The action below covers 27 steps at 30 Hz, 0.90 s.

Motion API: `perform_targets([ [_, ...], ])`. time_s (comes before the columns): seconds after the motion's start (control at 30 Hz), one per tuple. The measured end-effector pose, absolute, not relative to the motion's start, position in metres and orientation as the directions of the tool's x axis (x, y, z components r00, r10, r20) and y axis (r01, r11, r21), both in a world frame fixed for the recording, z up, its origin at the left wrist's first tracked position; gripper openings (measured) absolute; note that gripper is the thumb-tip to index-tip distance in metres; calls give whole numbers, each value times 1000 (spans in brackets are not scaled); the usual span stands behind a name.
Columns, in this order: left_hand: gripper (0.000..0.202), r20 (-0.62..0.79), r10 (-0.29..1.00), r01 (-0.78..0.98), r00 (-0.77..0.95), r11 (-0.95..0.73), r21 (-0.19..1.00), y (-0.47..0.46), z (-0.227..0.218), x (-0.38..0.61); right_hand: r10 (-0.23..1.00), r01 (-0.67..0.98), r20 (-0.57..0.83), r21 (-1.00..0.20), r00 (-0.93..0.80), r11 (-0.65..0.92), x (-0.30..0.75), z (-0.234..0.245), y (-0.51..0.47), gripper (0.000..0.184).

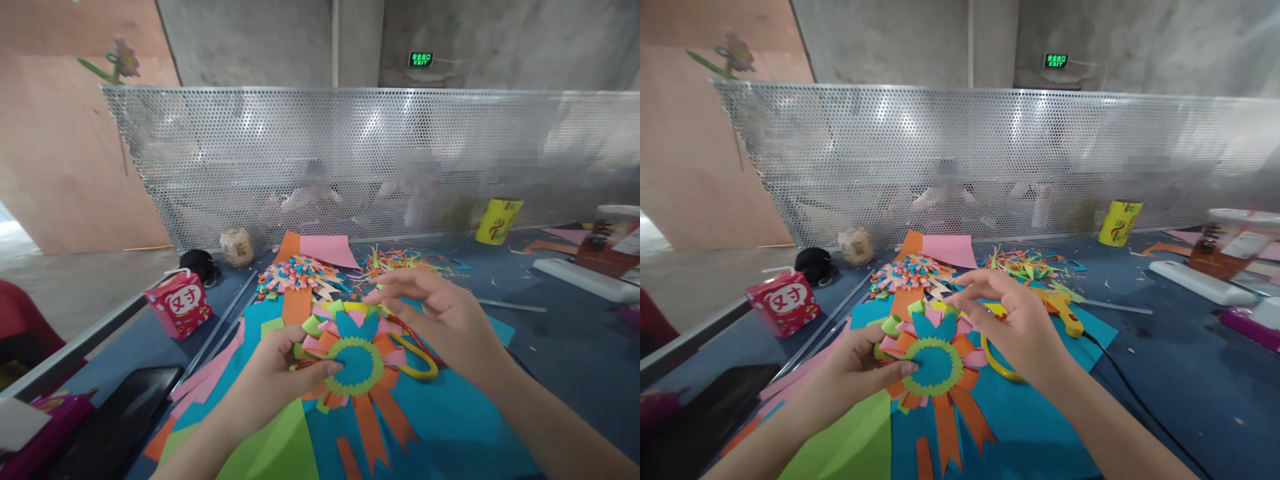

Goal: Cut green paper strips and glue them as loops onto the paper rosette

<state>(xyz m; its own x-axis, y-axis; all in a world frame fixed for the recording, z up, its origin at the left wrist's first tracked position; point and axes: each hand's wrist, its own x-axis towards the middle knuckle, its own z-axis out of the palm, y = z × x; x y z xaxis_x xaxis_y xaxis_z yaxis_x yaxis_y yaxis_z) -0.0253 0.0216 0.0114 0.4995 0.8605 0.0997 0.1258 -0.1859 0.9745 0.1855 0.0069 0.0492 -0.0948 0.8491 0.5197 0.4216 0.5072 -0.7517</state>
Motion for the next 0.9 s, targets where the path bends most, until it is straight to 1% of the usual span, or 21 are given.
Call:
perform_targets([
  [0.07, 16, 87, 859, 141, 505, -182, 973, 21, 11, -25, 882, 402, 457, -791, -110, 460, 187, 49, 9, 17],
  [0.2, 16, 64, 857, 158, 512, -167, 973, 20, 12, -25, 918, 391, 367, -830, -152, 397, 187, 51, 11, 18],
  [0.37, 18, 45, 860, 148, 509, -138, 979, 19, 13, -24, 933, 325, 322, -875, -160, 358, 186, 54, 10, 16],
  [0.5, 19, 32, 855, 138, 518, -121, 983, 18, 12, -24, 949, 277, 266, -911, -170, 305, 189, 53, 11, 20],
  [0.63, 20, 23, 857, 154, 514, -119, 981, 18, 11, -24, 955, 240, 232, -932, -186, 273, 190, 53, 13, 23],
  [0.73, 21, 14, 851, 156, 525, -113, 981, 18, 11, -25, 954, 233, 233, -933, -191, 274, 190, 53, 12, 24],
  [0.9, 22, 38, 853, 189, 520, -159, 969, 18, 12, -23, 956, 263, 233, -925, -181, 275, 190, 55, 11, 23],
])
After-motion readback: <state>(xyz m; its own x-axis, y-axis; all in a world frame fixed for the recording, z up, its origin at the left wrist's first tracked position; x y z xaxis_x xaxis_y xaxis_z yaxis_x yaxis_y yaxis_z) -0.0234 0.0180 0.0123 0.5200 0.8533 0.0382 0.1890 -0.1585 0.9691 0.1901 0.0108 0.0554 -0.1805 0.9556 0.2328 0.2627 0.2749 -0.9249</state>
